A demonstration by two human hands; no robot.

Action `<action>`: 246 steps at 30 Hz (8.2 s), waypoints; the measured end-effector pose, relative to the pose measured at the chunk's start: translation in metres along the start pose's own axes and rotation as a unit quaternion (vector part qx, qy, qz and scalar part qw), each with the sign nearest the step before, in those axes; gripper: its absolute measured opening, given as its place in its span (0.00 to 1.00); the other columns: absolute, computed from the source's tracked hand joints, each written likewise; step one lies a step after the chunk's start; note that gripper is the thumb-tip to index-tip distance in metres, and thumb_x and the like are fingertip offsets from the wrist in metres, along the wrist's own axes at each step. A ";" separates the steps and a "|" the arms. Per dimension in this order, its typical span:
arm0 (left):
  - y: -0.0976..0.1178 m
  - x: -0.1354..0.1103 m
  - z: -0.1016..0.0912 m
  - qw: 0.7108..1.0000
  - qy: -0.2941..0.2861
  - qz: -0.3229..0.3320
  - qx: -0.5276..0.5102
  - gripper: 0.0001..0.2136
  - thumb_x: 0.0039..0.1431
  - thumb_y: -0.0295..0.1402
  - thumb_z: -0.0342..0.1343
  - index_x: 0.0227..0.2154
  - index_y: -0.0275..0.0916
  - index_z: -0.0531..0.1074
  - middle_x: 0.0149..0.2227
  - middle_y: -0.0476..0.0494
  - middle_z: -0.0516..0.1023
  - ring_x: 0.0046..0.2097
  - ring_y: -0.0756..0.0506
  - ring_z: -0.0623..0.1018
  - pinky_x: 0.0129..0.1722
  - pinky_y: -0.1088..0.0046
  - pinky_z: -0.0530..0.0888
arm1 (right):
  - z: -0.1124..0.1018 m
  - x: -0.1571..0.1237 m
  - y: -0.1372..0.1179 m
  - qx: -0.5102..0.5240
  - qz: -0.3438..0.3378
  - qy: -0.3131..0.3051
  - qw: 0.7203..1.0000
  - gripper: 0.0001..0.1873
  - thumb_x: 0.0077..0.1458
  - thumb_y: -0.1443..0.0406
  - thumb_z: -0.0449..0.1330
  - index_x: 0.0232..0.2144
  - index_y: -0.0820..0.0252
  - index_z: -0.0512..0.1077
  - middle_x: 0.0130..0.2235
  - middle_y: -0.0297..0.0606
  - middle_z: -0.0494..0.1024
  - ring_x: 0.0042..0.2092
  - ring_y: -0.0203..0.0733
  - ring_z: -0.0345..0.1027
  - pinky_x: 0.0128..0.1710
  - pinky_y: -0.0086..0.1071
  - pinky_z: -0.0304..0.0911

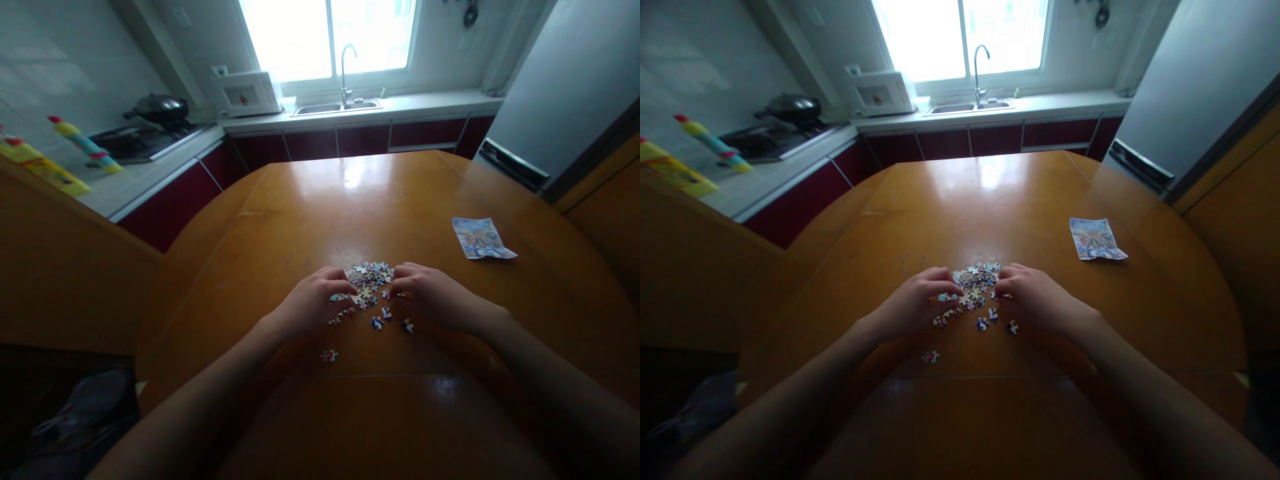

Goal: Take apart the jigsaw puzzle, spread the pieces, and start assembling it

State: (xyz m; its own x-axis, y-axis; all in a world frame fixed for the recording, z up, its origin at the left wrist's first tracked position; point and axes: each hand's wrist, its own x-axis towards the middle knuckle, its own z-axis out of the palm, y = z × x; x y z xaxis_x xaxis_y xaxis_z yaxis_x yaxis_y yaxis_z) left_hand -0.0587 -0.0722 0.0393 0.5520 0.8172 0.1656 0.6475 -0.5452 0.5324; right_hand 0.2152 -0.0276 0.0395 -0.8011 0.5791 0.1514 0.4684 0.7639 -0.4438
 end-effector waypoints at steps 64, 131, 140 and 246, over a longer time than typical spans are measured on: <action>-0.039 0.001 -0.008 0.992 0.063 -0.046 0.096 0.05 0.61 0.35 0.62 0.34 0.41 0.80 0.39 0.44 0.77 0.43 0.44 0.73 0.45 0.65 0.71 | 0.031 0.011 0.001 -0.093 -0.012 0.047 0.995 0.22 0.66 0.58 0.55 0.60 0.51 0.69 0.66 0.42 0.65 0.65 0.54 0.56 0.62 0.52 0.56; -0.027 0.010 0.023 0.990 0.074 -0.004 0.123 0.05 0.66 0.30 0.56 0.36 0.41 0.76 0.41 0.43 0.73 0.45 0.43 0.70 0.46 0.65 0.73 | 0.042 0.018 0.003 -0.066 -0.029 0.045 0.996 0.20 0.66 0.57 0.56 0.58 0.52 0.72 0.61 0.42 0.72 0.65 0.54 0.58 0.64 0.53 0.53; -0.025 0.006 0.009 0.991 0.072 0.002 0.114 0.11 0.65 0.25 0.53 0.35 0.45 0.80 0.41 0.43 0.75 0.44 0.43 0.70 0.45 0.63 0.72 | 0.039 0.018 0.002 -0.076 -0.025 0.055 0.995 0.20 0.64 0.60 0.56 0.57 0.55 0.71 0.58 0.44 0.73 0.62 0.54 0.60 0.62 0.51 0.55; -0.032 0.006 0.002 0.984 0.112 -0.111 0.079 0.08 0.65 0.32 0.55 0.37 0.39 0.80 0.39 0.42 0.80 0.40 0.44 0.76 0.43 0.66 0.74 | 0.019 0.010 0.029 -0.045 0.178 0.084 0.979 0.03 0.57 0.65 0.64 0.31 0.57 0.78 0.36 0.41 0.77 0.40 0.45 0.70 0.41 0.36 0.64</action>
State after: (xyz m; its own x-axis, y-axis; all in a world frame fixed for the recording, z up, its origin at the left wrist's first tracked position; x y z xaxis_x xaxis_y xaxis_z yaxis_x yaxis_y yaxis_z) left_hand -0.0751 -0.0501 0.0217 0.2698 0.9304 0.2482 0.8225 -0.3567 0.4429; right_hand 0.2138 -0.0050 0.0117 -0.5120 0.8459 0.1491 0.7437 0.5234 -0.4159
